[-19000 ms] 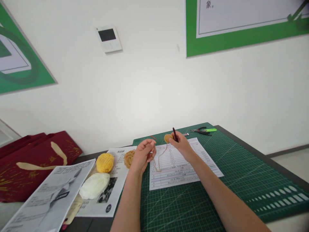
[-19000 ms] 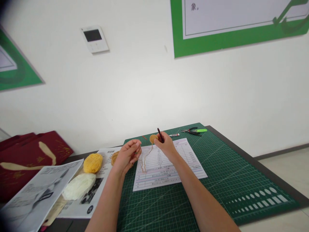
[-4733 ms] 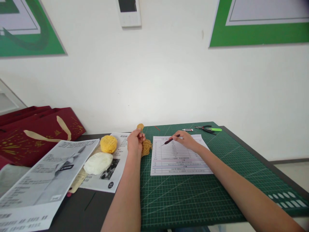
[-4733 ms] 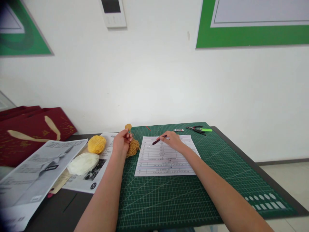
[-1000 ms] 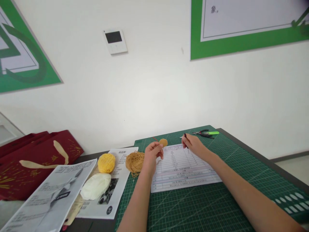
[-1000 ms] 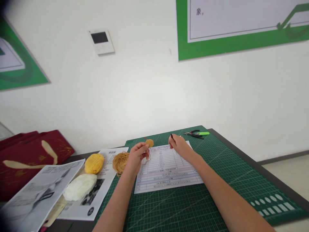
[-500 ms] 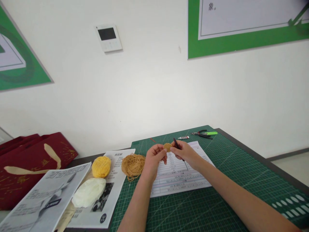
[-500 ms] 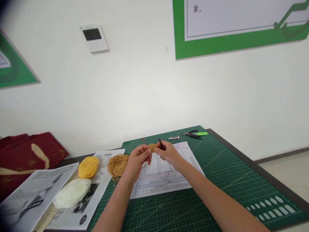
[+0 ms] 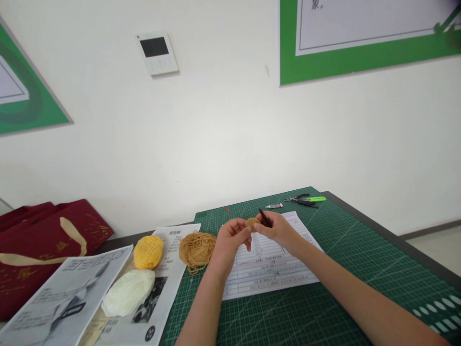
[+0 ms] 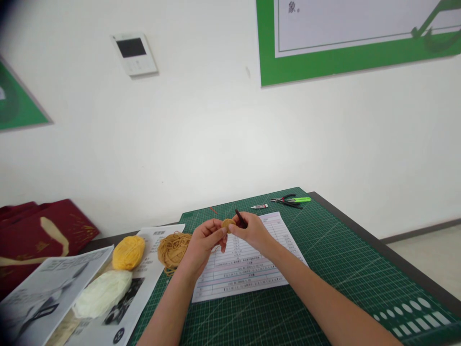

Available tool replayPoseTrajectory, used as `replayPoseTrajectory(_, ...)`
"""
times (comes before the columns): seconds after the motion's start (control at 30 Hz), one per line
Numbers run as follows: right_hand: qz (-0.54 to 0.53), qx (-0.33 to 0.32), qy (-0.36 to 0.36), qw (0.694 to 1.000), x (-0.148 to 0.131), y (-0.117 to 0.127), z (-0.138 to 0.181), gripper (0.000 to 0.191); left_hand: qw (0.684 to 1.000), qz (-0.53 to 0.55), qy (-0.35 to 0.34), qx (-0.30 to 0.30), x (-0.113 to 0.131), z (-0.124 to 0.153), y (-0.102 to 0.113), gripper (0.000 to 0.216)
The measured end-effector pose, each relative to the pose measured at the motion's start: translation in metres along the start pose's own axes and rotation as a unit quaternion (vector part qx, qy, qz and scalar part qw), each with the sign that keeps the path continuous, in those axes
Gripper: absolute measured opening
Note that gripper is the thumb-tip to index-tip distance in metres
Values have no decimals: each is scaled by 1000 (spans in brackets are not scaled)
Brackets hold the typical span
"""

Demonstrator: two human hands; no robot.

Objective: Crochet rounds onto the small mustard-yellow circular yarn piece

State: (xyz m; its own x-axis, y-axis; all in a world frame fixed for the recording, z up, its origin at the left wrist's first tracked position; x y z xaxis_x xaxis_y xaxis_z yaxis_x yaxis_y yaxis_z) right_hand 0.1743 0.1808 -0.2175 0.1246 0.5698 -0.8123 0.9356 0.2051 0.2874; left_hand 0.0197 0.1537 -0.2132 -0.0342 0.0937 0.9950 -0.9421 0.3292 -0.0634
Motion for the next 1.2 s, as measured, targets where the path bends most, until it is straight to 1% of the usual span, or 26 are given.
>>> replayPoseTrajectory(0.23,51,-35,7,998,1,2,-1,20,1000,7,0,-10,4,3,0,20)
replayPoseTrajectory(0.53,117,-48,28,992,-2,4,-1,20,1000,-7,8,-19,0,2,3,20)
replayPoseTrajectory(0.73,124,-62,33,990,-2,3,-1,20,1000,-7,19,-19,-1,0,5,22)
replayPoseTrajectory(1.03,124,-68,44,989,-5,1,-1,20,999,-8,26,-18,-10,-4,6,23)
replayPoseTrajectory(1.2,131,-74,40,988,-5,1,-1,21,999,-4,25,-20,-9,-4,5,23)
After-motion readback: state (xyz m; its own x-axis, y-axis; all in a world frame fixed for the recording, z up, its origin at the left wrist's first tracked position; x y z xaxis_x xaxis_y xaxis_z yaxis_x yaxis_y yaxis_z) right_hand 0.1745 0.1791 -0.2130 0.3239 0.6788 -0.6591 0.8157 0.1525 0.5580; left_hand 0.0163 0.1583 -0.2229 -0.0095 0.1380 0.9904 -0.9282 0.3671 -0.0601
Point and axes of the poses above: each hand's wrist, its own z-axis away from the middle knuckle, its own y-axis out of the back of the hand, x = y × z, the point moved 5 cm from there along -z, towards the middle knuckle, and after that the axes turned 15 degrees about y, right-handed, at the moved point
